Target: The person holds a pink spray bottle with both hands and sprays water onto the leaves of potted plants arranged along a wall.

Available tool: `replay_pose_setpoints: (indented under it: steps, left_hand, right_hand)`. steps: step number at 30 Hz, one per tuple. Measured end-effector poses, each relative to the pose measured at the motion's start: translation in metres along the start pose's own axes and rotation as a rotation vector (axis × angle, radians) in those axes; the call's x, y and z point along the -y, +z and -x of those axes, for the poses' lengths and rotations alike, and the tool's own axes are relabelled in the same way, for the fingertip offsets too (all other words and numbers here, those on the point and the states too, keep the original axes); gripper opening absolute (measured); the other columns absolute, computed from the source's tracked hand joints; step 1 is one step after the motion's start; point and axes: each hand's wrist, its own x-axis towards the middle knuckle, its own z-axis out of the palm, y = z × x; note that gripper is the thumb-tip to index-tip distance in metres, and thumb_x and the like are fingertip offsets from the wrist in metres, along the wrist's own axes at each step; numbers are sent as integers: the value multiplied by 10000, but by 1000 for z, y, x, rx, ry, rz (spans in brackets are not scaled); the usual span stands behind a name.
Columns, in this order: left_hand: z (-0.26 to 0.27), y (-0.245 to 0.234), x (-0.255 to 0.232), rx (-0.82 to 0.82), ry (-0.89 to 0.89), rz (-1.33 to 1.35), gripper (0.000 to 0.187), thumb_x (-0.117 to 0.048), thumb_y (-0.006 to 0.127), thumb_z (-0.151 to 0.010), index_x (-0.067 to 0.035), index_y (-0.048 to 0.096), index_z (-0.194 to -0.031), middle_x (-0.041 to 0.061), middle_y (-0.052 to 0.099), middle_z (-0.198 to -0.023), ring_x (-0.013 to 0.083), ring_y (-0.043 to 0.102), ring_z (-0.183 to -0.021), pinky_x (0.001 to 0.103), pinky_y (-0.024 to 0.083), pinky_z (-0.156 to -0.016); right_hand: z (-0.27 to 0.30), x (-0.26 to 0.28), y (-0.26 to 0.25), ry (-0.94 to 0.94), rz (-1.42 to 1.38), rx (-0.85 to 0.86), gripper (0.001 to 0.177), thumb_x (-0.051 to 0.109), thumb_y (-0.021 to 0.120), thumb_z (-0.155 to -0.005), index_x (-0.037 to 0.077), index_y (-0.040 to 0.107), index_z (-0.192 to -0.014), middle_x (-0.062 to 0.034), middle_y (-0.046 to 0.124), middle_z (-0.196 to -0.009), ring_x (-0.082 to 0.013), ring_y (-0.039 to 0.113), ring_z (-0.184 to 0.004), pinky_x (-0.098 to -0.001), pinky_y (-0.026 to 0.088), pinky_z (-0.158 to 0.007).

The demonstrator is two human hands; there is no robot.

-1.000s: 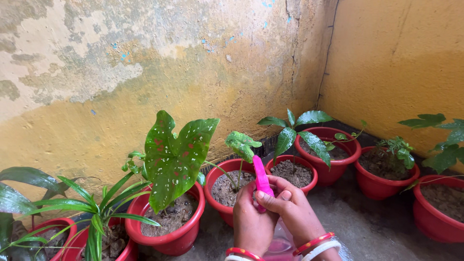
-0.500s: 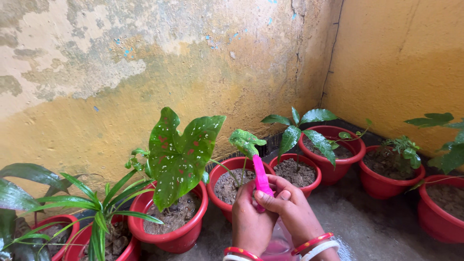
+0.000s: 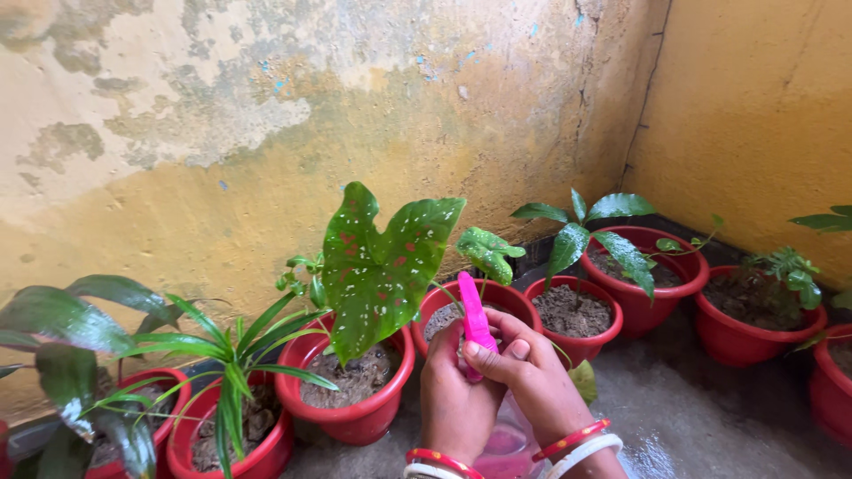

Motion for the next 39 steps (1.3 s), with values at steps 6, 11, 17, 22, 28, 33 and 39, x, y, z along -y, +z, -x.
replay_pose_setpoints:
  steps: [6, 11, 17, 22, 28, 33, 39]
  left_hand:
    - [6, -14, -19, -14, 92, 57, 408, -330, 878, -763, -61, 714, -1022, 62, 737, -955, 188, 742, -835, 333, 591, -739]
    - [10, -29, -31, -53, 121, 58, 425, -309, 873, -772, -58, 697, -1066, 66, 748, -960, 175, 735, -842, 327, 596, -755]
    - [14, -42, -41, -117, 84, 16, 437, -299, 879, -752, -59, 703, -1073, 58, 747, -983, 158, 754, -859, 318, 603, -749]
    - [12, -44, -40, -100, 66, 52, 450, -298, 878, -752, -56, 696, -1084, 60, 744, -965, 160, 745, -842, 320, 605, -738]
    - [13, -47, -36, -94, 95, 23, 398, -289, 860, -788, -55, 701, -1068, 54, 761, -926, 151, 742, -829, 303, 596, -743]
    - [17, -49, -32, -89, 43, 88, 363, -281, 859, -781, -54, 722, -1029, 58, 768, -917, 154, 740, -815, 305, 598, -726]
    - [19, -53, -24, -143, 64, 6, 387, -277, 867, -767, -58, 707, -1044, 48, 738, -957, 140, 751, -830, 303, 601, -728]
  right_hand:
    - [7, 9, 16, -12, -20, 47, 563, 110, 740, -817, 0, 606, -1352, -78, 744, -1107, -150, 694, -987, -311, 541, -912]
    - [14, 18, 37, -32, 8, 61, 534, 111, 751, -815, -17, 628, -1319, -84, 747, -1073, -148, 701, -951, -299, 549, -892]
    - [20, 23, 53, -62, 58, 100, 486, 116, 760, -825, -35, 659, -1275, -78, 744, -1042, -127, 684, -927, -275, 542, -852]
    - [19, 23, 56, -60, 47, 136, 477, 134, 747, -840, -27, 651, -1279, -73, 737, -1054, -129, 681, -947, -278, 536, -869]
    - [19, 25, 58, -29, 95, 130, 492, 142, 739, -825, 5, 654, -1290, -49, 743, -1092, -110, 683, -1008, -273, 522, -918]
    - [18, 18, 59, 4, 37, 114, 469, 117, 755, -816, -16, 665, -1257, -73, 740, -1041, -146, 684, -955, -300, 532, -888]
    - [17, 10, 60, 14, 60, 155, 457, 119, 750, -827, -16, 659, -1254, -76, 748, -1044, -142, 692, -952, -298, 544, -887]
